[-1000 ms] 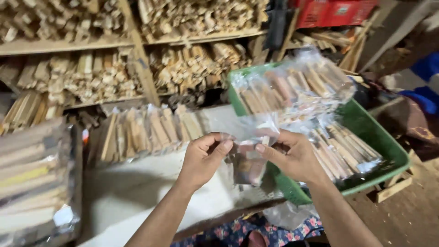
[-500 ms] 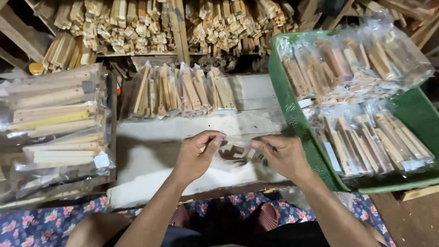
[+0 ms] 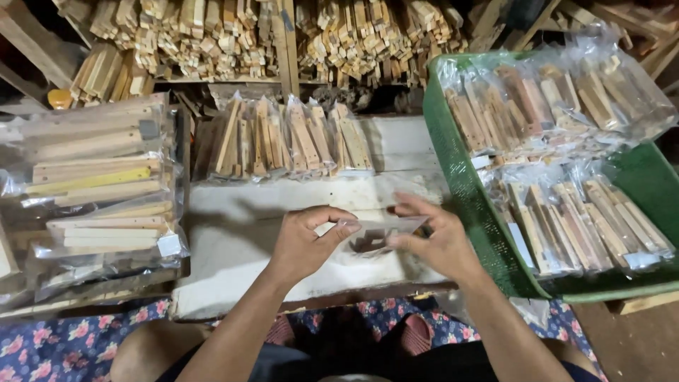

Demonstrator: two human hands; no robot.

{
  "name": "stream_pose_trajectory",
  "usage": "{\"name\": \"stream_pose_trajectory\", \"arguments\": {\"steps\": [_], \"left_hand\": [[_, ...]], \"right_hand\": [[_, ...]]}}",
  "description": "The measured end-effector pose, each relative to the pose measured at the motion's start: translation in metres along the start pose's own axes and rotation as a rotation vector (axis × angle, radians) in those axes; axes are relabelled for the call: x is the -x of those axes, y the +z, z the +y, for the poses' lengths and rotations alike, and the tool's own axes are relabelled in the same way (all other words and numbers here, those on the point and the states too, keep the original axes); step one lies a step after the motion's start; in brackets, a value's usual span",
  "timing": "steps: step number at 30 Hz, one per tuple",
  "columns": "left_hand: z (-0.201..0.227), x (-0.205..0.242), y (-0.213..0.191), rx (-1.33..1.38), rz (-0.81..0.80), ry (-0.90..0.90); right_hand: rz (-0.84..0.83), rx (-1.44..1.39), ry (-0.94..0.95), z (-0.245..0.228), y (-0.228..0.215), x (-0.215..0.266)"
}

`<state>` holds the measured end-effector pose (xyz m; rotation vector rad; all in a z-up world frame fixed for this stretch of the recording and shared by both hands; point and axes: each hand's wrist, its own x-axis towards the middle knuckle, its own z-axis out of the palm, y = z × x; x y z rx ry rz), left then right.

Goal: The person places wooden furniture parts into plastic bags and then puts the bags into a green crate.

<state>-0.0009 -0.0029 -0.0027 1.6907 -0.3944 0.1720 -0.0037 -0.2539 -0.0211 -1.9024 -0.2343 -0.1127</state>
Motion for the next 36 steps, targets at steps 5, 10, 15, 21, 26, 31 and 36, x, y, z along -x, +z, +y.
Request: {"name": "stream_pose_trajectory", "arguments": {"steps": [5,10,15,21,26,31,36], "left_hand": [[-0.006,0.004,0.001,0.021,0.117,0.088],[-0.001,0.001,0.002,0.011,0.231,0.173],[-0.008,0.002,0.004,0.258,-0.011,0.186],[-0.007,-0.004,0.012,0.1,-0.062,-0.026],[-0.017,-0.011,0.015,0.081,-0.04,0.051],[-0.033,-0.014,0.004,0.094,-0.079,0.097],[-0.027,-0.01,-0.003,0.134,-0.082,0.134]], "right_hand": [[0.066,-0.014,-0.101,0.009,-0.008,-0.002],[0.092,0.046,-0.224,0.011,-0.01,0.002],[0.091,0.008,-0.253,0.007,-0.007,0.001],[0.127,0.093,-0.181,0.006,-0.009,-0.004],[0.009,0.072,-0.156,0.007,-0.011,-0.009],[-0.053,-0.119,-0.289,0.042,-0.019,-0.014],[-0.037,-0.046,-0.408,0.054,-0.02,-0.02]]}}
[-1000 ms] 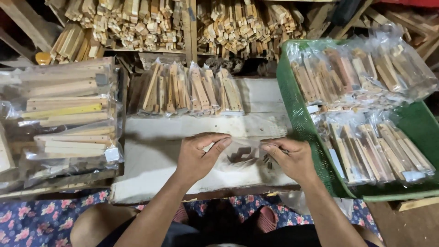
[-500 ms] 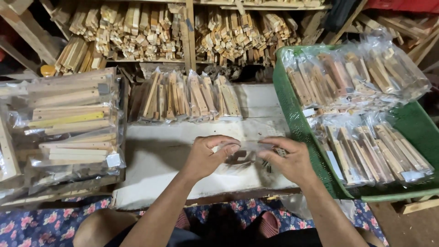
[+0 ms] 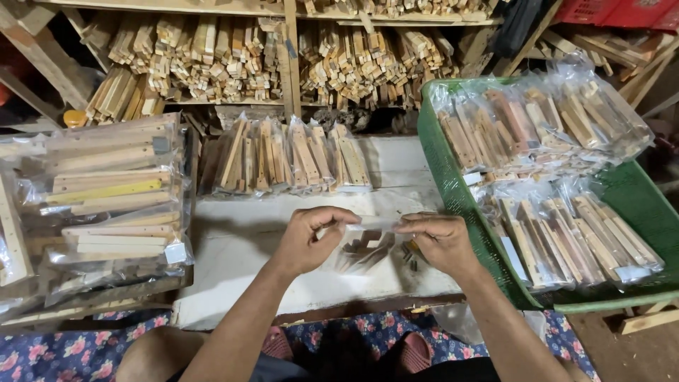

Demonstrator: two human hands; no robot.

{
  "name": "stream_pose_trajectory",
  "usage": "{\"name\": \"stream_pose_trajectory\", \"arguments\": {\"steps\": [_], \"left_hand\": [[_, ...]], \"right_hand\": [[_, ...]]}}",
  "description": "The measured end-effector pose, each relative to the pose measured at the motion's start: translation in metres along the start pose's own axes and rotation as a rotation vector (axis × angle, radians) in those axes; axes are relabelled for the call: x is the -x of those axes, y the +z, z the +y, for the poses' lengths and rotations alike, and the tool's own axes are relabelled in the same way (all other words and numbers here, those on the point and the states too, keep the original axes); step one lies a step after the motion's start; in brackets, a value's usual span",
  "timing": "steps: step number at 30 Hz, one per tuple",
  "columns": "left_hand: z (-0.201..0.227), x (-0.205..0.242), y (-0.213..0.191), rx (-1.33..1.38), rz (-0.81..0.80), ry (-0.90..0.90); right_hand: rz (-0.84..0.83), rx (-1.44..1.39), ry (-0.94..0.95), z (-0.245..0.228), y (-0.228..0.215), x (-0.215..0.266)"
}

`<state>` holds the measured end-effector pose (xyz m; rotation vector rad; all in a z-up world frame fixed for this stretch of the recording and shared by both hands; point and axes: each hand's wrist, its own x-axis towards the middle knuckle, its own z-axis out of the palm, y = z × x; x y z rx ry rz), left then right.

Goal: The person places wooden furniture parts into plastic bags and then puts the bags into a green crate.

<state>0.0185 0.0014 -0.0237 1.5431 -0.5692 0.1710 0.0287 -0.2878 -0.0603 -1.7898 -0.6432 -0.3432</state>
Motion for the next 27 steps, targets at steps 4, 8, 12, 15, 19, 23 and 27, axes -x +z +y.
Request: {"name": "stream_pose_trajectory", "arguments": {"steps": [4,8,12,15,19,23,27], "left_hand": [[0.006,-0.005,0.013,-0.086,0.11,0.013],[-0.008,-0.002,0.02,-0.106,0.217,-0.105],[-0.01,0.002,0.024,0.033,0.202,-0.144],[-0.014,-0.001,0.022,0.094,0.027,-0.105],[-0.013,-0.009,0.013,0.075,-0.18,-0.165],[-0.011,-0.005,0.009,0.187,-0.335,-0.228],[-0.019,-0.011,0.015,0.122,-0.308,-0.18]], "right_hand": [[0.01,0.046,-0.103,-0.013,0.004,-0.008],[0.095,-0.06,0.094,-0.039,0.005,-0.007],[0.148,0.003,0.303,-0.052,0.024,-0.006],[0.176,0.0,0.266,-0.048,0.032,-0.004],[0.049,-0.088,0.23,-0.046,0.03,-0.007],[-0.061,-0.368,0.3,-0.007,0.044,0.001],[0.119,-0.491,0.423,-0.001,0.057,-0.014]]}}
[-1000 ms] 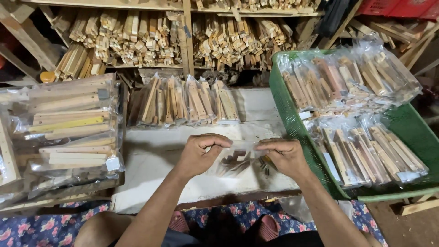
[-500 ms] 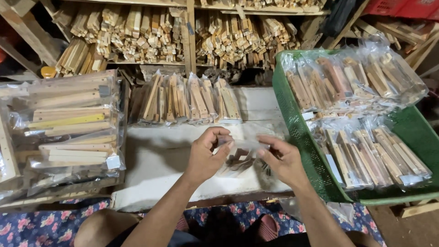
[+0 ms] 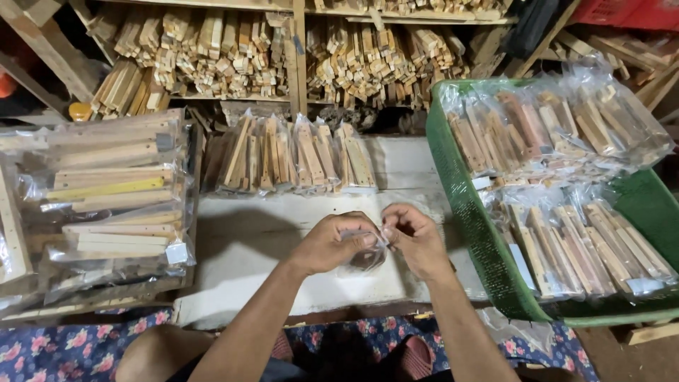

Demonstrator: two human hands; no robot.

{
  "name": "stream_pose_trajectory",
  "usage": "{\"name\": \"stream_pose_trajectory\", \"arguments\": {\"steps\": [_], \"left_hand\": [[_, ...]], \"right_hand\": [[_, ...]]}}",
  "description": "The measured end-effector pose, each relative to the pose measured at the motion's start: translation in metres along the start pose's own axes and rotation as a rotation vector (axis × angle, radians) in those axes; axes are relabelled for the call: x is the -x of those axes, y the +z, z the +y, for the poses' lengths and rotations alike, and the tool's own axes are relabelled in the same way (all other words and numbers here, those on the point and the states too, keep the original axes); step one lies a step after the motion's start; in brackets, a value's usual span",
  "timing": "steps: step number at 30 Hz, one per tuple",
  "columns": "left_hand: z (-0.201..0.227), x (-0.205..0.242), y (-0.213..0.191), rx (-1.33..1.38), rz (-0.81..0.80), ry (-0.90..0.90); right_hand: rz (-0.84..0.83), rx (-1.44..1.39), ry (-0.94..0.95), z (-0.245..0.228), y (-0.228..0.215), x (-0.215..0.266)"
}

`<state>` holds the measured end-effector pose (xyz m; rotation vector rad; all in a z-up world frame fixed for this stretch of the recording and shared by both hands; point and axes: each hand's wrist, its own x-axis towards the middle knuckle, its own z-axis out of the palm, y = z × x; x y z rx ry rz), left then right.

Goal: The person places wooden furniture parts into plastic bags and then puts the bags into a green crate.

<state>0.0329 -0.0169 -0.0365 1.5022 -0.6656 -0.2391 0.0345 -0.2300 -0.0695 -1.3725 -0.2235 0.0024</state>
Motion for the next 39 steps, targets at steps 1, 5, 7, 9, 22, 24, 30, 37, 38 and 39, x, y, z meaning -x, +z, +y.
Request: {"name": "stream_pose_trajectory", "arguments": {"steps": [1,5,7,9,22,24,30,37,38,39], "left_hand": [[0.001,0.0,0.002,-0.001,0.001,0.0],[-0.005,-0.002,0.012,-0.022,0.205,0.083],[-0.011,-0.003,0.019,-0.025,0.257,0.085],[-0.015,-0.005,0.026,-0.061,0.346,0.109],[-0.004,0.01,0.015,0.15,0.36,-0.057],[-0.012,0.008,0.013,0.354,0.235,-0.086],[-0.036,0.001,0.011,0.573,0.157,-0.082],[-0.009,0.002,0.005,0.608,0.051,-0.082],[-0.01,0.0,0.004,0.576,0.027,-0.098],[-0.012,-0.003,0.002,0.544,0.002,-0.113]], "right_hand": [[-0.001,0.0,0.0,-0.011,0.009,0.004],[0.31,0.371,-0.167,-0.017,0.028,0.017],[0.332,0.403,-0.246,-0.007,0.028,0.024],[0.237,0.299,-0.266,-0.005,0.027,0.031],[-0.06,0.127,-0.039,-0.002,-0.004,0.014],[-0.27,0.125,-0.035,-0.012,-0.003,0.008],[-0.252,0.148,-0.087,-0.019,0.009,0.01],[-0.167,0.005,-0.075,0.007,0.009,0.014],[-0.184,0.017,-0.105,0.007,0.009,0.013],[-0.202,0.03,-0.135,0.007,0.008,0.012]]}}
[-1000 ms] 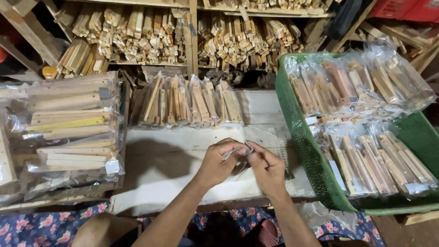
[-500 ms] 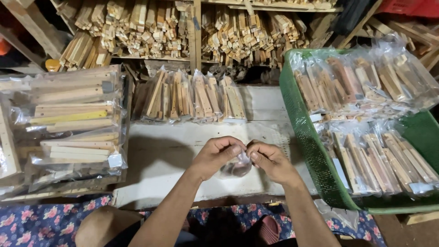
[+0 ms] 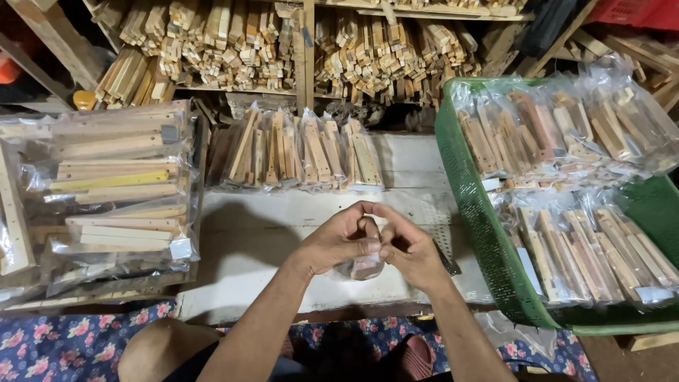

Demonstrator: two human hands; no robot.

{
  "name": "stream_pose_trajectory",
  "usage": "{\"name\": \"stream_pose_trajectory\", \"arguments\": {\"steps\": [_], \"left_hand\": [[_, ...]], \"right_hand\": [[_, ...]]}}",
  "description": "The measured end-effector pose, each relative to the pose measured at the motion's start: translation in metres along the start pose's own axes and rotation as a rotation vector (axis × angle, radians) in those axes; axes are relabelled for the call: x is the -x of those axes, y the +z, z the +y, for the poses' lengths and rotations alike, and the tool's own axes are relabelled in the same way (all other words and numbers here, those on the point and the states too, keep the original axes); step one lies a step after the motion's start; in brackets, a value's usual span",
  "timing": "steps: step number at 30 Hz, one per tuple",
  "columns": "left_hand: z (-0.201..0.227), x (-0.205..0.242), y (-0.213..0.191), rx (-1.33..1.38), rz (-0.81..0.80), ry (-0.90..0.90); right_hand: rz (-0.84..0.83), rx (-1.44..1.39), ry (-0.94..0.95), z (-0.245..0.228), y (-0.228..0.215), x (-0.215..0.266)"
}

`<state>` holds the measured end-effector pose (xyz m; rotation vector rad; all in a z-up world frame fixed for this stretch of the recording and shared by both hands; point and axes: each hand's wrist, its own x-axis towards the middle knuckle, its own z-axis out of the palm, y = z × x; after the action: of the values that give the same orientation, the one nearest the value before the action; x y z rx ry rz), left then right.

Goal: The person places wooden furniture parts into plastic bags and then puts the bags into a green crate.

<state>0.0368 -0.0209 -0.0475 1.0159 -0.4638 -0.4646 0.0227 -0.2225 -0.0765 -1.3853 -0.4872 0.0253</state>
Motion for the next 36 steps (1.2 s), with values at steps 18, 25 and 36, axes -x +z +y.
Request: {"name": "stream_pose_trajectory", "arguments": {"steps": [18,25,36], "left_hand": [[-0.02,0.013,0.027,-0.67,0.419,0.4],[-0.004,0.001,0.039,-0.64,0.45,0.347],[-0.007,-0.005,0.049,-0.595,0.472,0.338]], "right_hand": [[0.427,0.166,0.044,-0.015,0.029,0.0],[0.65,0.248,0.198,-0.027,-0.003,0.007],[0.245,1.238,0.67,0.131,-0.149,0.07]]}}
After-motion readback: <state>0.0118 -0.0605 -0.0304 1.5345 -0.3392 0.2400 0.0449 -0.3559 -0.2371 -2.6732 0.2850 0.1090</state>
